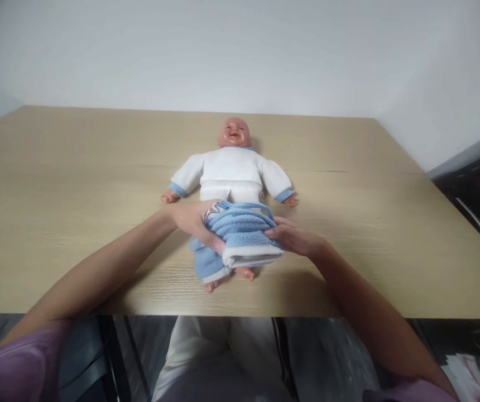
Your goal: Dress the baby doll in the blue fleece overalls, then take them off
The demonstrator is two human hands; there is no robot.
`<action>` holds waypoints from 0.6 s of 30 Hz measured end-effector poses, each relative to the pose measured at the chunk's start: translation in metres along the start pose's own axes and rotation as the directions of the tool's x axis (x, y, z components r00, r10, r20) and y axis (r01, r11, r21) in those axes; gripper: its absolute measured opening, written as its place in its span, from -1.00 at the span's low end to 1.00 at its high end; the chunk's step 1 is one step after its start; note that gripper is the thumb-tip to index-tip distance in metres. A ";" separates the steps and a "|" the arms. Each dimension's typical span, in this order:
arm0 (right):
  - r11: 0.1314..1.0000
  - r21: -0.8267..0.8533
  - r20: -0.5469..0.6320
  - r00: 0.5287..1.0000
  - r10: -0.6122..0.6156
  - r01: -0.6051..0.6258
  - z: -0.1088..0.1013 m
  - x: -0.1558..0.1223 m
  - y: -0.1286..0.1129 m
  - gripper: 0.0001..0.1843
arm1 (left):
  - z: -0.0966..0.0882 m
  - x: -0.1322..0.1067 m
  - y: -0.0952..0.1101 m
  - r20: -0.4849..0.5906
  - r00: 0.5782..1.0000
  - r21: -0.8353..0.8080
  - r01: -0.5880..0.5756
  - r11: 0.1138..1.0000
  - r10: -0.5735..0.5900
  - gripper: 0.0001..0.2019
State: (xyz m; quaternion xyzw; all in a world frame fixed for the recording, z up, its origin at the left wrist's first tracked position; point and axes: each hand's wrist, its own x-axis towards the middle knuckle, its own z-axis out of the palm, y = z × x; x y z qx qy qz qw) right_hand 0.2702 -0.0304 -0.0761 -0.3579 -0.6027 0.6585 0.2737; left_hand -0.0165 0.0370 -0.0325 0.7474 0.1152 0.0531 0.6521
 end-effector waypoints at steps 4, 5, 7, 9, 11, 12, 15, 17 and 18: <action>0.995 -0.003 0.200 0.975 -0.101 0.103 -0.006 0.000 -0.004 -0.09 | -0.001 0.001 0.001 -0.013 0.999 0.101 -0.036 0.994 0.037 -0.47; 0.991 -0.043 0.160 0.980 -0.121 0.129 -0.005 0.000 -0.006 -0.12 | 0.000 0.001 0.002 -0.032 0.999 0.115 -0.036 0.993 0.040 -0.44; 0.982 -0.118 -0.006 0.989 -0.148 0.146 0.001 -0.002 -0.009 -0.23 | 0.004 0.002 0.006 -0.077 0.996 0.116 -0.028 0.993 0.037 -0.40; 0.974 -0.168 -0.166 0.970 -0.179 0.151 0.010 -0.008 -0.012 -0.28 | 0.008 0.003 0.012 -0.108 0.994 0.086 -0.020 0.996 0.030 -0.39; 0.966 -0.210 -0.270 0.940 -0.208 0.153 0.022 -0.018 -0.014 -0.32 | 0.013 0.004 0.017 -0.105 0.994 0.052 -0.017 0.999 0.023 -0.37; 0.965 -0.224 -0.295 0.934 -0.204 0.140 0.028 -0.024 -0.015 -0.36 | 0.014 0.004 0.019 -0.098 0.995 0.045 -0.019 0.999 0.023 -0.37; 0.983 -0.178 -0.229 0.970 -0.077 0.036 0.041 -0.042 -0.017 -0.49 | 0.017 0.007 0.019 -0.101 0.994 0.076 -0.035 0.997 0.042 -0.43; 0.996 -0.088 -0.093 0.995 0.026 -0.034 0.047 -0.050 -0.018 -0.48 | 0.017 0.008 0.017 -0.135 0.989 0.112 -0.047 0.993 0.062 -0.49; 0.998 -0.041 -0.031 0.998 0.048 -0.050 0.050 -0.053 -0.018 -0.45 | 0.017 0.009 0.016 -0.151 0.987 0.133 -0.042 0.990 0.062 -0.50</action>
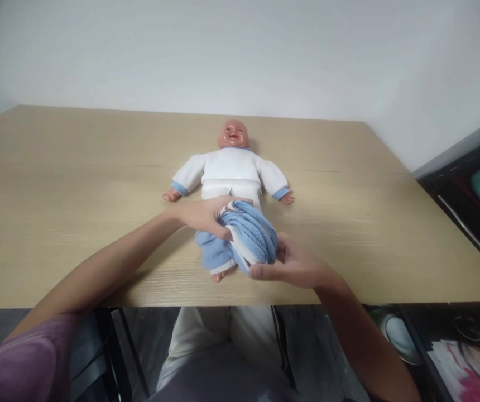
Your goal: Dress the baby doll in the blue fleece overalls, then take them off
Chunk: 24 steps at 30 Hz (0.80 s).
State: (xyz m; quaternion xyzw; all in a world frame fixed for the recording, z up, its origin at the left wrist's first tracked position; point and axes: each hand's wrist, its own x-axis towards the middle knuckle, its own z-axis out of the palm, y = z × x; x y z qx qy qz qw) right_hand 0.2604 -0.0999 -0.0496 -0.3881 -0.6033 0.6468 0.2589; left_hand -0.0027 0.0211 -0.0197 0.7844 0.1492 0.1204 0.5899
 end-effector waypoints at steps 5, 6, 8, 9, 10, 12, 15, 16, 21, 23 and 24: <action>0.991 0.131 -0.041 0.999 -0.020 0.025 0.014 -0.002 0.000 -0.26 | 0.001 -0.004 0.005 -0.047 0.998 0.130 0.046 0.990 -0.040 -0.55; 0.992 0.123 -0.117 0.993 -0.011 0.026 0.017 -0.001 0.001 -0.25 | 0.001 -0.005 0.007 -0.054 0.998 0.151 0.051 0.987 -0.044 -0.54; 0.998 0.065 -0.313 0.950 0.001 0.021 0.021 0.001 0.004 -0.35 | 0.003 -0.006 0.011 -0.062 0.996 0.185 0.067 0.980 -0.057 -0.54; 1.000 0.019 -0.412 0.911 -0.014 0.024 0.022 0.003 0.007 -0.43 | 0.005 -0.006 0.013 -0.062 0.996 0.200 0.078 0.977 -0.067 -0.54; 0.999 -0.033 -0.501 0.864 -0.047 0.035 0.023 0.004 0.009 -0.51 | 0.006 -0.006 0.014 -0.064 0.995 0.212 0.087 0.973 -0.075 -0.56; 0.987 -0.144 -0.614 0.775 -0.150 0.077 0.025 0.004 0.013 -0.64 | 0.009 -0.005 0.016 -0.071 0.993 0.229 0.104 0.968 -0.090 -0.59; 0.962 -0.253 -0.666 0.703 -0.250 0.103 0.034 0.000 0.014 -0.75 | 0.013 -0.003 0.016 -0.062 0.992 0.233 0.120 0.965 -0.108 -0.63; 0.963 -0.256 -0.673 0.700 -0.240 0.084 0.040 -0.003 0.014 -0.76 | 0.014 -0.003 0.016 -0.058 0.991 0.246 0.131 0.960 -0.120 -0.63; 0.997 -0.056 -0.691 0.723 -0.002 -0.051 0.102 -0.022 0.022 -0.44 | 0.014 -0.008 0.020 0.004 0.980 0.369 0.186 0.911 -0.201 -0.55; 0.997 0.004 -0.684 0.727 0.057 -0.074 0.125 -0.026 0.032 -0.30 | 0.015 -0.011 0.023 0.078 0.966 0.427 0.191 0.884 -0.246 -0.50; 0.995 0.017 -0.691 0.718 0.080 -0.094 0.132 -0.027 0.038 -0.23 | 0.017 -0.011 0.024 0.097 0.956 0.473 0.201 0.858 -0.277 -0.48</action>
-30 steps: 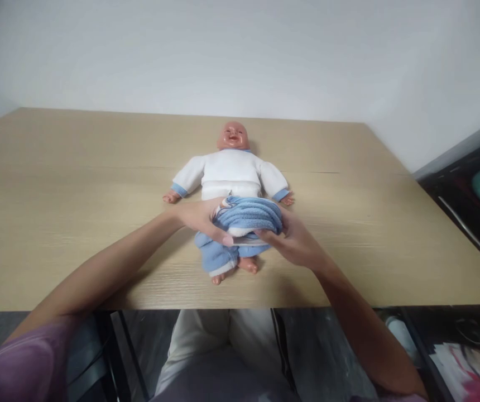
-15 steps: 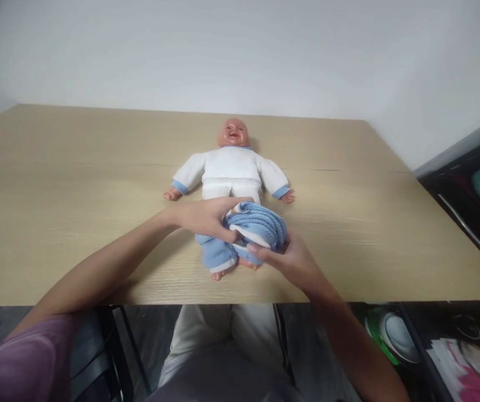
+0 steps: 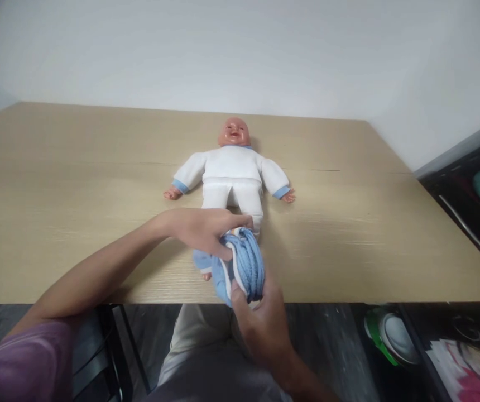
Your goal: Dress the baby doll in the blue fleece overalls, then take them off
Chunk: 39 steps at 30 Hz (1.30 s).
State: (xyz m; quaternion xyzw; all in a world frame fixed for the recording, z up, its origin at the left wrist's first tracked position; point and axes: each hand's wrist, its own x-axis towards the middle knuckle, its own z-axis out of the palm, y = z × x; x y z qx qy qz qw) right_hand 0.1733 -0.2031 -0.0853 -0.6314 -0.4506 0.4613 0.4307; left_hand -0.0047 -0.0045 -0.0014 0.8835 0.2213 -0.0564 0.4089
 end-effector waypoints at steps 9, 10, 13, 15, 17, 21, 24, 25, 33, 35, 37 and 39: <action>0.894 -0.449 -0.190 0.976 -0.105 0.009 -0.016 0.019 0.031 -0.54 | 0.024 0.006 0.018 -0.034 0.971 0.333 0.235 0.913 -0.237 -0.28; 0.864 -0.501 -0.204 0.963 -0.175 0.050 -0.016 0.021 0.030 -0.65 | 0.026 0.006 0.020 -0.040 0.964 0.354 0.260 0.898 -0.263 -0.29; 0.791 -0.587 -0.238 0.898 -0.370 0.170 -0.012 0.025 0.027 -0.78 | 0.031 0.007 0.021 -0.064 0.954 0.373 0.296 0.879 -0.294 -0.32; 0.778 -0.592 -0.242 0.874 -0.421 0.211 -0.011 0.025 0.026 -0.74 | 0.034 0.008 0.019 -0.083 0.958 0.354 0.286 0.891 -0.274 -0.35; 0.817 -0.545 -0.239 0.899 -0.368 0.189 -0.012 0.026 0.026 -0.70 | 0.036 0.009 0.016 -0.095 0.964 0.332 0.266 0.905 -0.248 -0.39; 0.929 -0.352 -0.193 0.962 -0.193 0.116 -0.016 0.027 0.029 -0.68 | 0.037 0.007 0.007 -0.121 0.976 0.251 0.205 0.946 -0.180 -0.41; 0.980 -0.148 -0.125 0.980 -0.152 0.134 -0.018 0.034 0.033 -0.64 | 0.038 -0.001 -0.001 -0.181 0.972 0.059 0.164 0.985 -0.151 -0.37; 0.987 -0.074 -0.098 0.984 -0.148 0.141 -0.018 0.038 0.034 -0.65 | 0.039 -0.004 -0.003 -0.207 0.968 -0.029 0.137 0.990 -0.140 -0.36; 0.940 0.150 -0.038 0.952 -0.305 0.307 -0.022 0.076 0.024 -0.47 | 0.052 -0.019 -0.017 -0.463 0.882 -0.279 -0.055 0.959 -0.084 -0.31; 0.927 0.078 -0.020 0.930 -0.367 0.367 -0.029 0.086 0.017 -0.47 | 0.053 -0.019 -0.019 -0.499 0.866 -0.238 -0.106 0.966 -0.028 -0.38; 0.910 -0.032 0.029 0.911 -0.412 0.413 -0.040 0.096 0.009 -0.59 | 0.052 -0.019 -0.021 -0.522 0.852 -0.181 -0.148 0.972 0.032 -0.53; 0.887 -0.127 0.114 0.895 -0.431 0.443 -0.051 0.109 0.002 -0.74 | 0.049 -0.019 -0.023 -0.537 0.840 -0.119 -0.161 0.980 0.073 -0.67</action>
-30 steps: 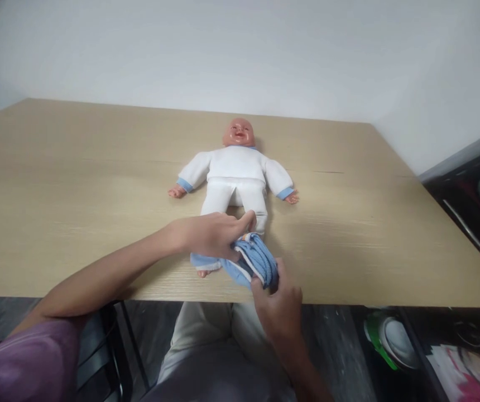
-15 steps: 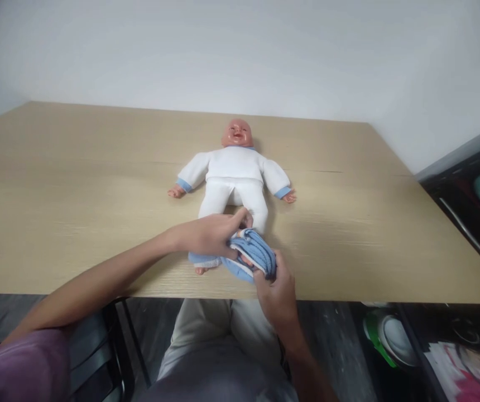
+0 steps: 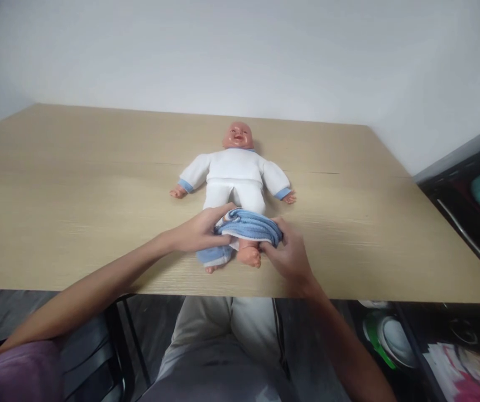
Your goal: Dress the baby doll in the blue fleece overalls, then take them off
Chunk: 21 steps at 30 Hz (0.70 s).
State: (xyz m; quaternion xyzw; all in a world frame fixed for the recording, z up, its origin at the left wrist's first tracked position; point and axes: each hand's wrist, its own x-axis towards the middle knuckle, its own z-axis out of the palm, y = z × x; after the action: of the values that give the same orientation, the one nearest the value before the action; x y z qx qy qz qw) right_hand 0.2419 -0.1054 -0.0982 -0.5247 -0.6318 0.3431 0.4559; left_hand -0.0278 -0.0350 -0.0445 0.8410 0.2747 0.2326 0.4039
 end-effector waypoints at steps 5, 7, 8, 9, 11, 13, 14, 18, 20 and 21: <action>0.994 -0.060 0.282 0.956 -0.075 0.096 -0.027 0.027 0.003 -0.82 | -0.013 -0.004 -0.006 0.004 1.000 0.165 -0.004 0.986 0.004 -0.55; 0.991 -0.070 0.360 0.929 -0.084 0.116 -0.035 0.034 0.002 -0.70 | -0.020 -0.008 -0.010 0.014 1.000 0.187 -0.014 0.982 0.012 -0.46; 0.990 -0.085 0.393 0.917 -0.074 0.116 -0.038 0.037 0.001 -0.64 | -0.023 -0.010 -0.013 0.018 1.000 0.196 -0.022 0.980 0.019 -0.45; 0.989 -0.098 0.428 0.902 -0.061 0.114 -0.041 0.039 -0.001 -0.57 | -0.026 -0.013 -0.016 0.019 1.000 0.209 -0.027 0.978 0.023 -0.45; 0.989 -0.093 0.506 0.861 -0.055 0.118 -0.045 0.045 -0.004 -0.47 | -0.031 -0.017 -0.022 0.018 0.999 0.245 -0.034 0.969 0.030 -0.52; 0.990 -0.052 0.559 0.825 -0.079 0.130 -0.046 0.054 -0.005 -0.47 | -0.034 -0.020 -0.029 -0.007 0.999 0.272 -0.030 0.962 0.033 -0.61; 0.990 -0.035 0.568 0.818 -0.090 0.133 -0.046 0.059 -0.005 -0.49 | -0.035 -0.021 -0.032 -0.035 0.999 0.272 -0.020 0.962 0.031 -0.64; 0.997 0.002 0.483 0.873 -0.067 0.075 -0.037 0.083 -0.001 -0.49 | -0.039 -0.021 -0.042 -0.210 0.976 0.189 0.090 0.978 -0.050 -0.68; 0.998 0.054 0.413 0.909 -0.057 0.038 -0.029 0.095 0.003 -0.46 | -0.041 -0.021 -0.046 -0.272 0.956 0.129 0.147 0.981 -0.107 -0.62; 0.996 0.082 0.379 0.924 -0.056 0.027 -0.025 0.100 0.005 -0.45 | -0.042 -0.022 -0.048 -0.276 0.951 0.090 0.172 0.981 -0.141 -0.59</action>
State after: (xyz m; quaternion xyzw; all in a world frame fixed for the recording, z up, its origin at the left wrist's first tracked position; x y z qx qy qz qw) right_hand 0.2639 -0.0081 -0.0726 -0.4170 -0.7058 0.4523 0.3513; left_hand -0.0831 -0.0005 -0.0634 0.7987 0.4054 0.2956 0.3321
